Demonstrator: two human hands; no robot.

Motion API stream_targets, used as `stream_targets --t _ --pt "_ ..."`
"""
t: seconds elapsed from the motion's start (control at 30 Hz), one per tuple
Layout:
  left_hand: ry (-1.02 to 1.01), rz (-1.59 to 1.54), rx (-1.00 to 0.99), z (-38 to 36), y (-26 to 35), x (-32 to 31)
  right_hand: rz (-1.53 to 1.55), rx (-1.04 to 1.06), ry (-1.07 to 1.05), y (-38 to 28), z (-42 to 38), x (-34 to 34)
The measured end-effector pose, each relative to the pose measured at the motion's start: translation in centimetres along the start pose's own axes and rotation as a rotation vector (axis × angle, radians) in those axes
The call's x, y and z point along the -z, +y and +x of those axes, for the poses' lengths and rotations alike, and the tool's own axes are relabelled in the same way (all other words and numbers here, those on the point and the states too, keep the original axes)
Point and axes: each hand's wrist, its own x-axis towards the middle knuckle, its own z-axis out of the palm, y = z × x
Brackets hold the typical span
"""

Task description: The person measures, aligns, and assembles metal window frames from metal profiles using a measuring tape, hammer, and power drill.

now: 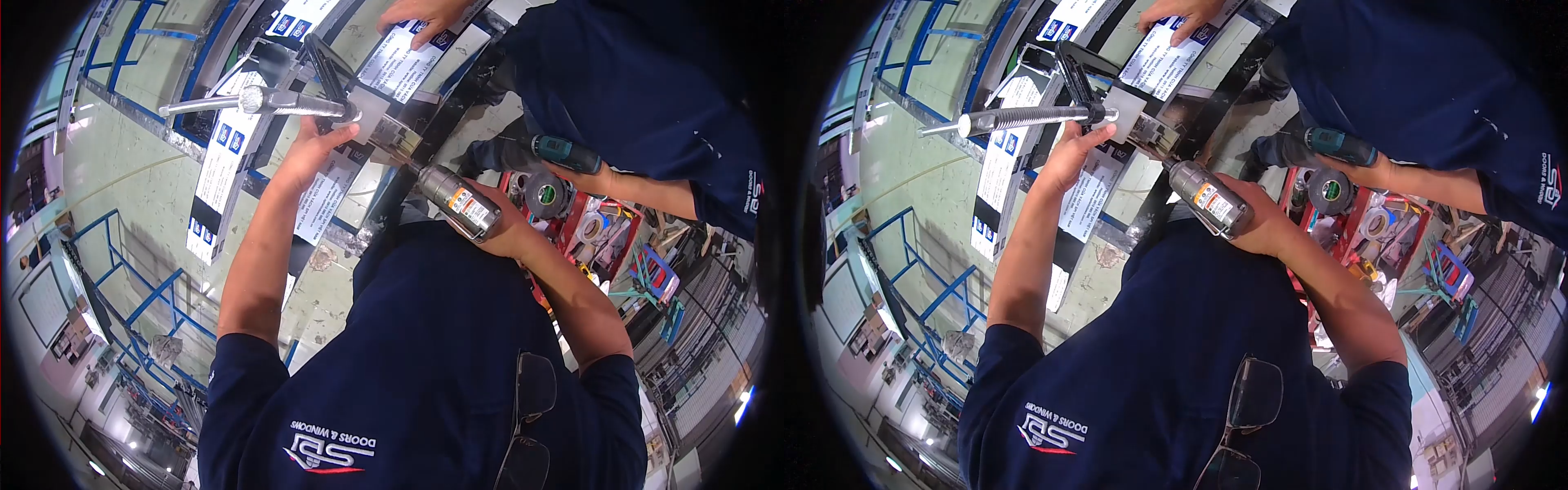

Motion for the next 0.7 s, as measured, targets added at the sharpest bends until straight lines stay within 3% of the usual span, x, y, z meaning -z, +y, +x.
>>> stream_targets --t 0.2,0.5,0.7 --pt "-0.004 0.004 0.003 0.3 -0.5 0.0 -0.151 -0.073 -0.046 -1.2 0.1 0.5" --pt "-0.037 0.018 -0.027 0.8 -1.2 0.5 -0.091 0.032 -0.018 -0.9 0.0 0.5" --pt "-0.038 0.028 -0.042 0.7 -1.0 0.4 -0.194 -0.178 -0.095 -3.5 0.0 1.2"
